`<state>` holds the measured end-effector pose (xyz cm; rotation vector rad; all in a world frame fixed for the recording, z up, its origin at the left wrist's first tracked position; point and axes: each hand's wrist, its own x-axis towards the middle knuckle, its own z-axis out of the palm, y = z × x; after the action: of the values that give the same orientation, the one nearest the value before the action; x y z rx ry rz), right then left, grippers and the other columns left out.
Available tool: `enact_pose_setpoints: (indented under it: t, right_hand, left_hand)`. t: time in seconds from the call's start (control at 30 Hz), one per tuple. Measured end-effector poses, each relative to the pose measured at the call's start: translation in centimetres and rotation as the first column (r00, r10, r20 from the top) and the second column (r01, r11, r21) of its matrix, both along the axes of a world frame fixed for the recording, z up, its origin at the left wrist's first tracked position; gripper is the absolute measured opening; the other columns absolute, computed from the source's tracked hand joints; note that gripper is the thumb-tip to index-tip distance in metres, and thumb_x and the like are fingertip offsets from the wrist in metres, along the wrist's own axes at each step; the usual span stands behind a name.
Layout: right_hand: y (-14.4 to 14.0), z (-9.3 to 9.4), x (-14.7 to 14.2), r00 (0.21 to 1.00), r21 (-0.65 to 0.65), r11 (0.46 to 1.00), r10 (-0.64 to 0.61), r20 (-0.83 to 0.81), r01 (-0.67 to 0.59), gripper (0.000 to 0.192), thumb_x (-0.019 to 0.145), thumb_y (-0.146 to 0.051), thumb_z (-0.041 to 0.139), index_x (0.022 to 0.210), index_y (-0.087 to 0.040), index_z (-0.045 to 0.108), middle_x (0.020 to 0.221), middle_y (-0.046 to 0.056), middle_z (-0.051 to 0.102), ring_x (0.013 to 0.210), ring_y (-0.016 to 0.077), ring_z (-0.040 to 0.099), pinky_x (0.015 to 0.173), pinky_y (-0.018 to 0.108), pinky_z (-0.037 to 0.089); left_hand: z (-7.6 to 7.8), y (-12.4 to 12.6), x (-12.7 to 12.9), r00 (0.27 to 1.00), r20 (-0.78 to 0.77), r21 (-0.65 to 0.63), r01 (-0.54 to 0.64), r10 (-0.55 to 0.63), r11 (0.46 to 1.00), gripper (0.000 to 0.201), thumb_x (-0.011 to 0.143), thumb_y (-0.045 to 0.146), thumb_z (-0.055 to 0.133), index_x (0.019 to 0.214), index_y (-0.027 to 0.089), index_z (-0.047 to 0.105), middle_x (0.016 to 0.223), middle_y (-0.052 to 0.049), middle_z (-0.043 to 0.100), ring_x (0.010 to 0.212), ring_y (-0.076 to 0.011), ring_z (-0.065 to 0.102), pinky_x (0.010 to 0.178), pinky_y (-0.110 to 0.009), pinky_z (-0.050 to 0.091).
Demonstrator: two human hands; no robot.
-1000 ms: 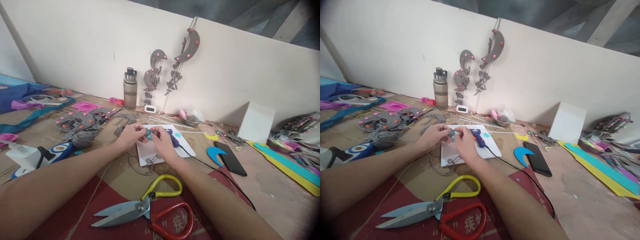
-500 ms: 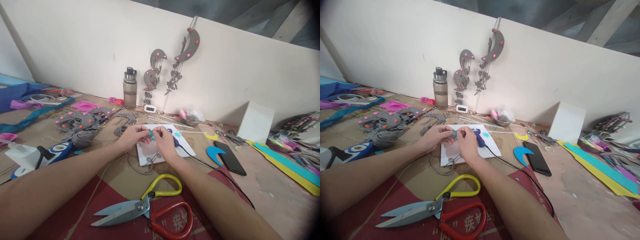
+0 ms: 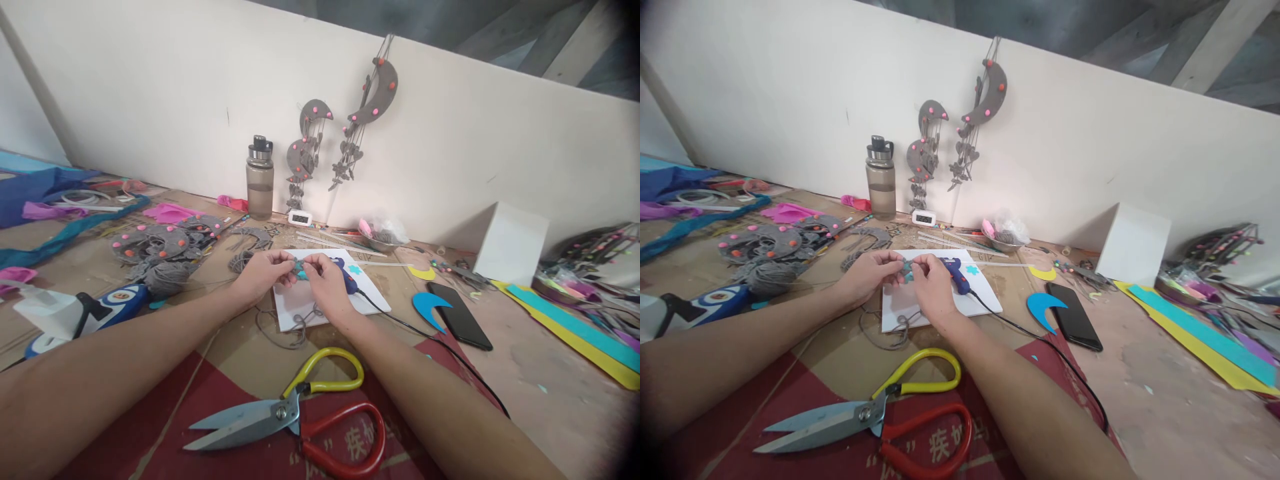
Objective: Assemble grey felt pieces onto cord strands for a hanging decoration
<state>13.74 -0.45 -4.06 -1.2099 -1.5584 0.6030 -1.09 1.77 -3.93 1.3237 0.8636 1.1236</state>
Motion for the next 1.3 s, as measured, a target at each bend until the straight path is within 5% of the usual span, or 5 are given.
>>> enact_pose_setpoints:
  t: [0.3, 0.77, 1.1, 1.3]
  right_hand:
    - [-0.2, 0.2, 0.0, 0.999, 0.01, 1.0, -0.006, 0.054, 0.006, 0.013, 0.079, -0.029, 0.05, 0.081, -0.019, 0.058, 0.079, 0.001, 0.06, 0.073, 0.0146, 0.052, 0.071, 0.028, 0.041]
    - [-0.4, 0.7, 0.2, 0.996, 0.042, 0.996, -0.075, 0.055, 0.073, 0.014, 0.08, -0.026, 0.046, 0.075, -0.02, 0.057, 0.072, -0.001, 0.058, 0.069, 0.0145, 0.05, 0.068, 0.028, 0.039]
    - [-0.3, 0.2, 0.1, 0.996, 0.082, 0.996, -0.029, 0.09, 0.022, 0.014, 0.078, -0.02, 0.047, 0.087, -0.019, 0.058, 0.085, 0.002, 0.061, 0.078, 0.0159, 0.053, 0.074, 0.03, 0.042]
    - [-1.0, 1.1, -0.1, 0.963, 0.207, 0.969, -0.18, 0.202, 0.138, 0.014, 0.079, -0.022, 0.054, 0.092, -0.02, 0.06, 0.092, 0.003, 0.062, 0.09, 0.0184, 0.052, 0.083, 0.033, 0.039]
  left_hand:
    - [0.0, 0.1, 0.0, 0.997, 0.066, -0.03, -0.024, 0.026, 0.999, 0.015, 0.068, 0.022, 0.067, 0.075, 0.013, 0.057, 0.056, 0.002, 0.06, 0.048, -0.0095, 0.058, 0.048, -0.02, 0.047]
    - [0.4, -0.3, -0.4, 0.966, 0.146, -0.027, 0.22, -0.214, 0.975, 0.027, 0.07, 0.031, 0.072, 0.083, 0.011, 0.062, 0.073, -0.005, 0.067, 0.059, -0.0132, 0.063, 0.054, -0.026, 0.052]
    - [-0.1, 0.1, -0.5, 0.999, -0.027, 0.112, -0.021, 0.024, 0.993, 0.025, 0.071, 0.035, 0.069, 0.083, 0.015, 0.059, 0.06, 0.002, 0.059, 0.047, -0.0087, 0.053, 0.044, -0.021, 0.044]
    - [0.0, 0.1, -0.7, 0.985, -0.133, 0.265, -0.074, 0.112, 0.961, 0.02, 0.073, 0.032, 0.064, 0.082, 0.015, 0.058, 0.06, 0.004, 0.056, 0.045, -0.0066, 0.048, 0.045, -0.02, 0.04]
